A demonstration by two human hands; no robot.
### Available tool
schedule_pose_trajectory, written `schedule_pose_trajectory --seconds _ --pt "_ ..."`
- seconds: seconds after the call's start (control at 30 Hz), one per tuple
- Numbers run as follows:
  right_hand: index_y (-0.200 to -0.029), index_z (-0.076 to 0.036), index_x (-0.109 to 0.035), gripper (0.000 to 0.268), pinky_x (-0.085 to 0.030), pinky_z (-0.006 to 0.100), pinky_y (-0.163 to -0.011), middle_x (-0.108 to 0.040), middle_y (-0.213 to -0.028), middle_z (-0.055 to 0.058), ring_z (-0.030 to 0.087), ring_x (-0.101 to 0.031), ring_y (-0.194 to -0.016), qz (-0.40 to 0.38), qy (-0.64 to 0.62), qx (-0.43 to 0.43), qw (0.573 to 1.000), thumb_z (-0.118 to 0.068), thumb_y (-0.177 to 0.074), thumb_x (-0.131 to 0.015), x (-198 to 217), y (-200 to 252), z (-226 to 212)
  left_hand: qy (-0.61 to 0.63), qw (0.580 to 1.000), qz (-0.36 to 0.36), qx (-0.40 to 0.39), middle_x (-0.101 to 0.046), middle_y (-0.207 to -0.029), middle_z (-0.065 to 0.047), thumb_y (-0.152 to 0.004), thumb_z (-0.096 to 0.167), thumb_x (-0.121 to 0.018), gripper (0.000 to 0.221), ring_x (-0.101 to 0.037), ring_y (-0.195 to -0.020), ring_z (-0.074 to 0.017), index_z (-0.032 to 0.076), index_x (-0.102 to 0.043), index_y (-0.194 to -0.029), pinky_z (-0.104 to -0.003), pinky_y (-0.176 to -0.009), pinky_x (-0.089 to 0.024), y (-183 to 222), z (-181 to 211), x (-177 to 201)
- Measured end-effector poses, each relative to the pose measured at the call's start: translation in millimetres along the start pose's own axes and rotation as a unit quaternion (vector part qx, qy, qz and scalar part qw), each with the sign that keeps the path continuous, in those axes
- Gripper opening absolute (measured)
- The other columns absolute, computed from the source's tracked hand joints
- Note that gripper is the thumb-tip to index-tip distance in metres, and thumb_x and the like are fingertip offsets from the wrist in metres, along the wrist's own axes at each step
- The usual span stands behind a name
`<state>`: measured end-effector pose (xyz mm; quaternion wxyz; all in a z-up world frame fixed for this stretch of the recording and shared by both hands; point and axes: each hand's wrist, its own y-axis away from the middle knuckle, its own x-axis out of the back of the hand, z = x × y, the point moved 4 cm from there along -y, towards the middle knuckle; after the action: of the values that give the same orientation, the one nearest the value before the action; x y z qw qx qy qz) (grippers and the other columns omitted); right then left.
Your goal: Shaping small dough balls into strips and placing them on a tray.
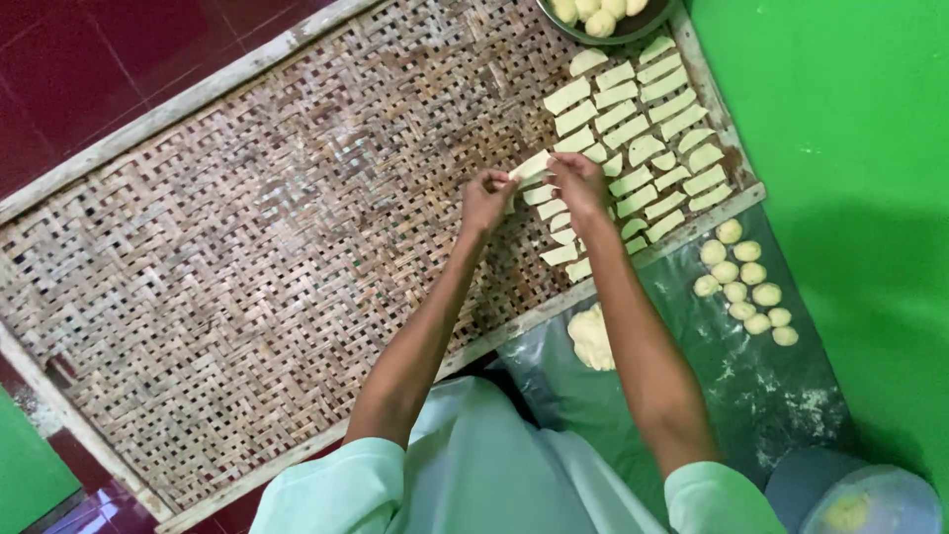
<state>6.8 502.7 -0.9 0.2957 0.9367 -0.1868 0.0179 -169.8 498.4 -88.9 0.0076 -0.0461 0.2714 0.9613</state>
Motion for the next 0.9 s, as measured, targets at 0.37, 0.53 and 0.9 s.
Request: schedule_pose_trajectory --seconds 0.37,0.53,0.9 --pt "-0.093 -0.023 -0.078 0.014 -0.057 0.037 -0.082 -0.072 -0.079 0.001 0.025 -0.073 -0.086 0.124 0.273 0.311 0.902 -0.017 -0.081 -0.083 -3 -42 30 -0.225 0.972 0.071 0.008 -0.075 -0.082 -0.009 -0.076 0.039 -0.083 0.027 -0.075 -0.091 -0.0308 0.017 -0.078 -0.091 -0.043 -0.082 -0.057 -26 6 -11" --pt "-0.092 -0.015 -0.076 0.011 -0.056 0.045 -0.080 -0.071 -0.078 0.007 0.034 -0.071 -0.084 0.125 0.302 0.350 0.878 -0.009 -0.083 -0.079 -3 -40 28 -0.212 0.973 0.083 0.024 -0.077 -0.089 -0.015 -0.080 0.034 -0.080 0.026 -0.075 -0.097 -0.0361 0.013 -0.079 -0.097 -0.047 -0.085 -0.056 -16 29 -13" --pt "-0.095 -0.015 -0.074 0.013 -0.056 0.041 -0.081 -0.069 -0.083 0.004 0.028 -0.072 -0.086 0.110 0.330 0.346 0.872 -0.010 -0.084 -0.079 -4 -52 39 -0.231 0.968 0.085 0.047 -0.078 -0.094 -0.016 -0.080 0.035 -0.079 0.025 -0.073 -0.104 -0.0384 0.016 -0.078 -0.096 -0.048 -0.090 -0.056 -20 22 -11"
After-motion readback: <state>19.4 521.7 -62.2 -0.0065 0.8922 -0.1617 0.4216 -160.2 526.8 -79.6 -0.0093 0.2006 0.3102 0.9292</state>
